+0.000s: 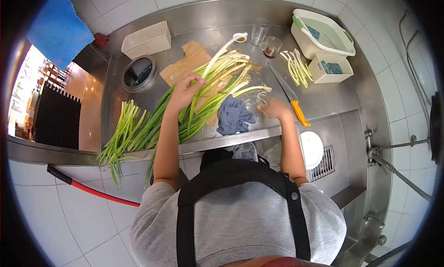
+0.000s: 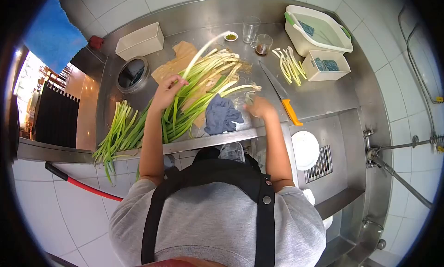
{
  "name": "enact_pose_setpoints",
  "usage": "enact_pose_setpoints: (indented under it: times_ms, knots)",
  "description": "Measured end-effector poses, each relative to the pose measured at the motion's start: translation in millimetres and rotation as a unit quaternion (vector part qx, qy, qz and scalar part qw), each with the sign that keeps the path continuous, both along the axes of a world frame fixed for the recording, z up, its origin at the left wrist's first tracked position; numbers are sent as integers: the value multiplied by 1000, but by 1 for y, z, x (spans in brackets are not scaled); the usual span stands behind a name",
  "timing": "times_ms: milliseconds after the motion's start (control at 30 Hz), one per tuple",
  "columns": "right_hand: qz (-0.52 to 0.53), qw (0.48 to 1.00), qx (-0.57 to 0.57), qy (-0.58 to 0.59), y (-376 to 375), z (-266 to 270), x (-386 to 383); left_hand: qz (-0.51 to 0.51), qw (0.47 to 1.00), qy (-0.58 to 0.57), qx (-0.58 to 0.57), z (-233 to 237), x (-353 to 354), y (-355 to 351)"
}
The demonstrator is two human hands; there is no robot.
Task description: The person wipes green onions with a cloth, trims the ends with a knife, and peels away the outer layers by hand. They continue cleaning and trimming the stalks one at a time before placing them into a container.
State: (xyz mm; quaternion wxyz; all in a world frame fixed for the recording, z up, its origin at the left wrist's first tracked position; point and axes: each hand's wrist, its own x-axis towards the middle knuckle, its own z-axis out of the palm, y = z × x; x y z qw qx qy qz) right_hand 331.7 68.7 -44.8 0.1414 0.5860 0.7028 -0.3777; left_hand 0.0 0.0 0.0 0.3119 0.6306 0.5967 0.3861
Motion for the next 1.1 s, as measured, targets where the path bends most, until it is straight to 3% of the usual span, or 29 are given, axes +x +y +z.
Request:
enact_pose_setpoints:
  times_ms: [67, 100, 167, 233, 300, 367, 433, 500, 567, 600, 667, 700, 767, 833, 900, 933, 967, 1033, 1100]
  knots:
    - [-22, 969, 198, 150, -22, 14, -26, -13, 997, 9, 73, -3, 11, 1]
    - [-21, 972, 171, 161, -29, 9, -45, -17, 997, 19, 68, 0, 14, 2]
    - [-20, 975, 149, 161, -44, -2, -67, -51, 979, -196, 5, 1, 29, 6]
    - [36, 905, 371, 207, -61, -35, -82, -42, 966, -252, -39, 3, 34, 9]
    - [58, 903, 372, 208, -57, -73, -83, -26, 947, -309, -85, 3, 38, 10]
    - [85, 900, 371, 212, -55, -82, -82, -19, 958, -285, 10, 3, 40, 13]
    - [16, 913, 251, 322, -45, -65, -78, -15, 957, -288, 10, 3, 35, 16]
    - [-17, 917, 221, 331, -37, -40, -74, -13, 957, -291, 2, 2, 32, 16]
    - [-90, 784, 161, 593, -25, -21, -69, -31, 944, -329, -18, 6, 33, 17]
    - [-90, 785, 160, 592, -29, 3, -72, -30, 943, -331, -19, 7, 37, 17]
    - [-166, 678, 28, 716, -38, 48, -86, -77, 939, -333, -23, 9, 48, 20]
    - [-169, 677, 29, 716, -39, 47, -94, -79, 939, -333, -25, 11, 56, 22]
    - [-94, 767, 62, 631, -40, 42, -108, -119, 914, -385, -42, 16, 71, 26]
    - [-117, 759, 72, 637, -40, 21, -115, -95, 932, -351, -16, 22, 71, 33]
    - [-53, 794, 126, 592, -37, -3, -114, -43, 923, -370, 93, 30, 64, 41]
    - [-50, 824, 165, 539, -38, -8, -109, -44, 893, -439, 93, 48, 62, 38]
    - [-48, 824, 163, 541, -37, -12, -102, -41, 893, -437, 95, 63, 57, 35]
    - [-3, 914, 215, 345, -33, -21, -87, -40, 837, -515, 179, 89, 41, 31]
    - [-43, 892, 192, 406, -27, -46, -75, -14, 849, -480, 221, 115, 23, 26]
